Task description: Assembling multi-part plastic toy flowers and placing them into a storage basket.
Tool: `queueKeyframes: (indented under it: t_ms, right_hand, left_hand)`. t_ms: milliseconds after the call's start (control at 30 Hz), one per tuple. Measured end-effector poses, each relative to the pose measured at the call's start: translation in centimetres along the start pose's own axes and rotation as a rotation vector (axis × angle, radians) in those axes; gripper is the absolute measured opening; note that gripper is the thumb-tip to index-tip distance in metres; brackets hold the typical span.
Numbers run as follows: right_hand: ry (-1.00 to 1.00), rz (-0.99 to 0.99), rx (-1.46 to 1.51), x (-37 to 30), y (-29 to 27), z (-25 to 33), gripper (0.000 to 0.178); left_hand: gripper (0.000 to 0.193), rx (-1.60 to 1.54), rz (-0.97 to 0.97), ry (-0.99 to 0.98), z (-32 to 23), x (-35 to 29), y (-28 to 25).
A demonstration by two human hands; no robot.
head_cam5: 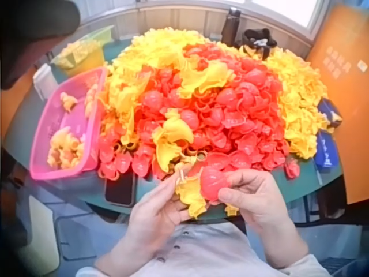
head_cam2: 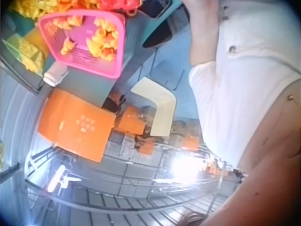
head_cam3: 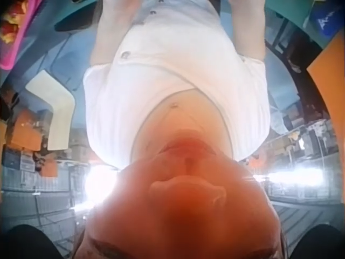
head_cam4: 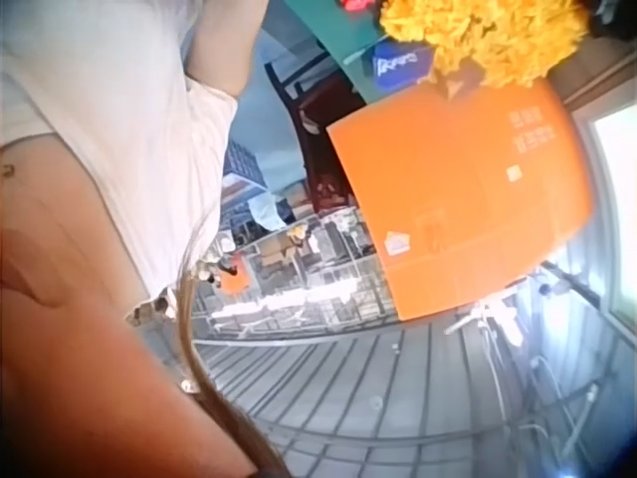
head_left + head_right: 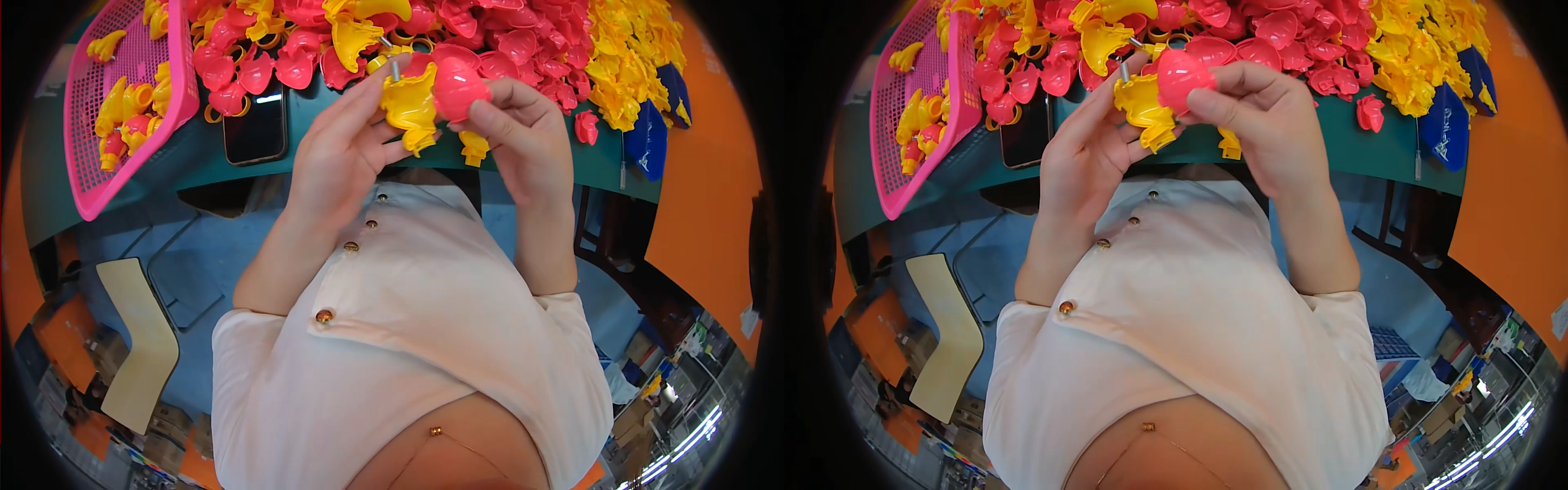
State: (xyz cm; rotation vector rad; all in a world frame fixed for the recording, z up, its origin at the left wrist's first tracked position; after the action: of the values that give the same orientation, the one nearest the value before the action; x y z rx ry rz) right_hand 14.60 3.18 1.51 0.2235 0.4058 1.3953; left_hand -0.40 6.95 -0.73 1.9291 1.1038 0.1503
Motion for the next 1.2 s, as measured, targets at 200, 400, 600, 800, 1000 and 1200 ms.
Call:
queueKeyframes:
  t_ms: [200, 400, 600, 800, 1000, 1200]
  right_hand:
    - [-0.215, -0.095, -0.465, -1.9, 1.8, 1.0, 0.013]
    - [-0.189, -0.143, -0.505, -1.9, 1.3, 0.8, 0.015]
    - [-0.248, -0.094, -0.493, -1.7, 1.8, 1.0, 0.014]
    - [-0.281, -0.140, -0.544, -1.6, 1.6, 1.1, 0.016]
    - [-0.277, -0.056, -0.544, -1.4, 1.5, 1.4, 0.015]
    - [-0.478, 0.016, -0.955, -1.5, 2.3, 1.9, 0.016]
  left_hand:
    - [0.043, -0.168, 0.050, -0.040, 0.6, 0.5, 1.0]
    - [0.039, -0.170, 0.036, -0.067, 0.5, 0.6, 1.1]
    - [0.037, -0.139, 0.032, -0.074, 0.3, 0.8, 0.8]
    - [0.036, -0.170, 0.071, -0.125, 0.4, 0.9, 0.7]
    - [0.036, -0.154, 0.107, -0.145, 0.4, 1.2, 0.7]
    - [0.036, -0.126, 0.095, -0.162, 0.5, 1.5, 0.9]
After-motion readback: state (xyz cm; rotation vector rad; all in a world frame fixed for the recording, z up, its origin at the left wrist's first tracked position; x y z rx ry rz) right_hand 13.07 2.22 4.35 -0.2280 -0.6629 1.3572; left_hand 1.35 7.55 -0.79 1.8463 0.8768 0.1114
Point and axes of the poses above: each hand's wrist, its own x-axis towards the middle knuckle, its own y-axis out of the palm, z = x × y, the point moved 6 cm from there along x, towards the middle knuckle, and after that the axes turned 2 degrees about -z, right-handed, at the moved point
